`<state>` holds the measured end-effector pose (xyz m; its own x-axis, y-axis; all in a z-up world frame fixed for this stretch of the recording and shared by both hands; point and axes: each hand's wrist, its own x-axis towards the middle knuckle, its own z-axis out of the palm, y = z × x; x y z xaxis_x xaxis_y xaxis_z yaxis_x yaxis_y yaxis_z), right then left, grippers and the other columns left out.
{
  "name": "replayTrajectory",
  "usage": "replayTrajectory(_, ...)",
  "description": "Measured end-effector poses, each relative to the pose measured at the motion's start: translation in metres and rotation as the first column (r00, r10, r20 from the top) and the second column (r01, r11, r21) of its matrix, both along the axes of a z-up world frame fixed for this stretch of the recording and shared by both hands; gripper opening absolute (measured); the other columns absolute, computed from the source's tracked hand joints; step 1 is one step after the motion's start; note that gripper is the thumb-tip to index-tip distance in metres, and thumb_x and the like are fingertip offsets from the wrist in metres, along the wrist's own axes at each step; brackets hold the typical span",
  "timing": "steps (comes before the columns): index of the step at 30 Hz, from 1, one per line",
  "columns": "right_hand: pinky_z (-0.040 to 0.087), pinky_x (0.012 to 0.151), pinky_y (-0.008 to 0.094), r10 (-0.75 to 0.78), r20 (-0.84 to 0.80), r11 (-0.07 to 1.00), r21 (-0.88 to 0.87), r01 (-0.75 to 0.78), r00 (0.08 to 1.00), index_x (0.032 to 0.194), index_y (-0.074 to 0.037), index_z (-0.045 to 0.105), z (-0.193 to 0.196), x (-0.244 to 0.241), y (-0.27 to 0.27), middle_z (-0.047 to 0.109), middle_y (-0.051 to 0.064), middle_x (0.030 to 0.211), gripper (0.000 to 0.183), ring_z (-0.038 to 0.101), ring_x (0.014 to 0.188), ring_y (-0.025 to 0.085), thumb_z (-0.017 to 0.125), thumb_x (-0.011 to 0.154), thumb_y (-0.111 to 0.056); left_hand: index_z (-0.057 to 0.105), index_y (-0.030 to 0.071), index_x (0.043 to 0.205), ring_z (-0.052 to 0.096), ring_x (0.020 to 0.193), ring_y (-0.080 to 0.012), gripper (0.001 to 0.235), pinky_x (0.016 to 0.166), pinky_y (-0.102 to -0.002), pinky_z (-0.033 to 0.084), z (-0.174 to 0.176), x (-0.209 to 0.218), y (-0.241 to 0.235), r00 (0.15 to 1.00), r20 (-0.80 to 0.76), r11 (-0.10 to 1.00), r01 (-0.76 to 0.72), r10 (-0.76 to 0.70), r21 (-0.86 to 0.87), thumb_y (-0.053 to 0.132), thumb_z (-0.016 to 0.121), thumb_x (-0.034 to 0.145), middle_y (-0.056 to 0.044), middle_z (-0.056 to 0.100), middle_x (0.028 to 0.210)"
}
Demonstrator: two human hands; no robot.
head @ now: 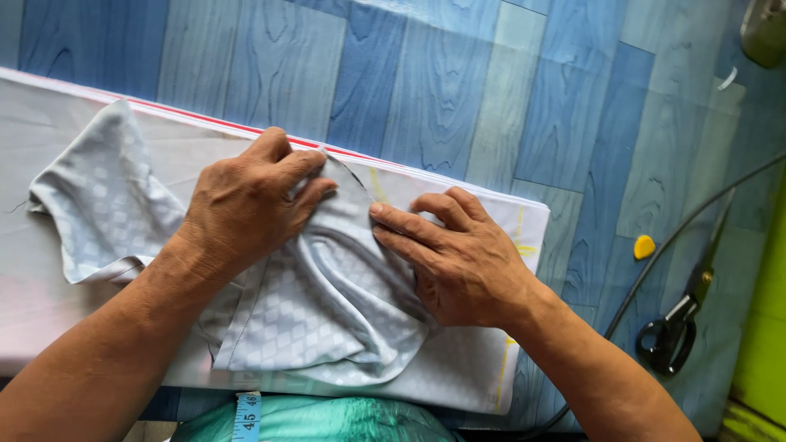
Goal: Marking fabric pieces with yellow tailor's chalk using a measuring tape for alignment on a cutting table.
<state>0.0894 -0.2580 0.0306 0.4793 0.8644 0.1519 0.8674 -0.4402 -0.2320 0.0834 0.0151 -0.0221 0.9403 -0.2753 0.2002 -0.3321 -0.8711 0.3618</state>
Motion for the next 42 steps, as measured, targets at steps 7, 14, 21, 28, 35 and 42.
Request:
replayTrajectory(7, 0.042, 0.099, 0.047, -0.01, 0.051, 1.0, 0.0, 0.01, 0.999, 0.127, -0.01, 0.068, -0.004, -0.009, -0.008, 0.06, 0.001, 0.143, 0.067, 0.054, 0.11, 0.031, 0.068, 0.06, -0.015, 0.074, 0.022, 0.117, 0.063, 0.073, -0.0199, 0.019, 0.056, -0.038, 0.054, -0.005, -0.004, -0.001, 0.997, 0.068, 0.999, 0.032, -0.034, 0.037, 0.032, 0.076, 0.101, 0.0, 0.06, 0.093)
replayTrajectory(14, 0.039, 0.106, 0.051, -0.064, 0.107, 0.997, -0.043, 0.069, 0.992, 0.128, -0.015, 0.066, -0.011, -0.018, -0.01, 0.057, -0.003, 0.145, 0.058, 0.052, 0.119, 0.029, 0.069, 0.07, -0.019, 0.078, 0.024, 0.12, 0.065, 0.075, -0.0155, 0.017, 0.056, -0.034, 0.054, -0.014, -0.005, 0.002, 0.988, 0.153, 0.991, 0.002, -0.023, 0.131, 0.032, 0.078, 0.105, 0.003, 0.065, 0.099)
replayTrajectory(21, 0.037, 0.109, 0.054, -0.071, 0.088, 0.997, -0.01, 0.072, 0.994, 0.127, -0.016, 0.065, -0.016, -0.023, -0.012, 0.056, -0.003, 0.145, 0.059, 0.051, 0.123, 0.031, 0.066, 0.067, -0.017, 0.076, 0.022, 0.124, 0.066, 0.079, -0.0194, 0.021, 0.059, -0.037, 0.054, -0.014, -0.006, 0.002, 0.99, 0.142, 0.993, 0.005, -0.022, 0.121, 0.029, 0.079, 0.104, 0.001, 0.065, 0.102)
replayTrajectory(28, 0.046, 0.09, 0.046, -0.242, -0.125, 0.939, 0.22, 0.265, 0.962, 0.129, -0.005, 0.059, 0.033, -0.082, -0.023, 0.062, 0.014, 0.128, 0.03, 0.061, 0.1, 0.032, 0.055, 0.099, -0.009, 0.077, 0.02, 0.127, 0.066, 0.077, -0.0212, 0.027, 0.059, -0.039, 0.055, -0.014, -0.006, 0.004, 0.997, 0.08, 0.998, 0.002, -0.007, 0.067, 0.028, 0.082, 0.102, -0.001, 0.064, 0.102)
replayTrajectory(35, 0.051, 0.066, 0.04, -0.298, -0.52, 0.889, 0.155, 0.431, 0.8, 0.117, -0.004, 0.065, 0.012, -0.139, -0.065, 0.064, 0.01, 0.081, 0.023, 0.063, 0.07, 0.03, 0.061, 0.095, -0.01, 0.078, 0.023, 0.124, 0.066, 0.079, -0.024, 0.021, 0.062, -0.041, 0.055, -0.015, -0.007, 0.007, 0.998, 0.059, 0.997, -0.001, -0.004, 0.083, 0.033, 0.083, 0.106, -0.002, 0.064, 0.103)
replayTrajectory(42, 0.056, 0.072, 0.034, -0.545, -0.297, 0.76, 0.221, 0.612, 0.784, 0.114, -0.005, 0.068, 0.006, -0.135, -0.08, 0.069, 0.01, 0.097, 0.021, 0.068, 0.081, 0.025, 0.067, 0.094, -0.008, 0.078, 0.022, 0.123, 0.064, 0.078, -0.0234, 0.02, 0.065, -0.039, 0.054, -0.017, -0.005, 0.004, 0.993, 0.114, 0.998, 0.001, -0.009, 0.064, 0.026, 0.084, 0.104, -0.002, 0.064, 0.102)
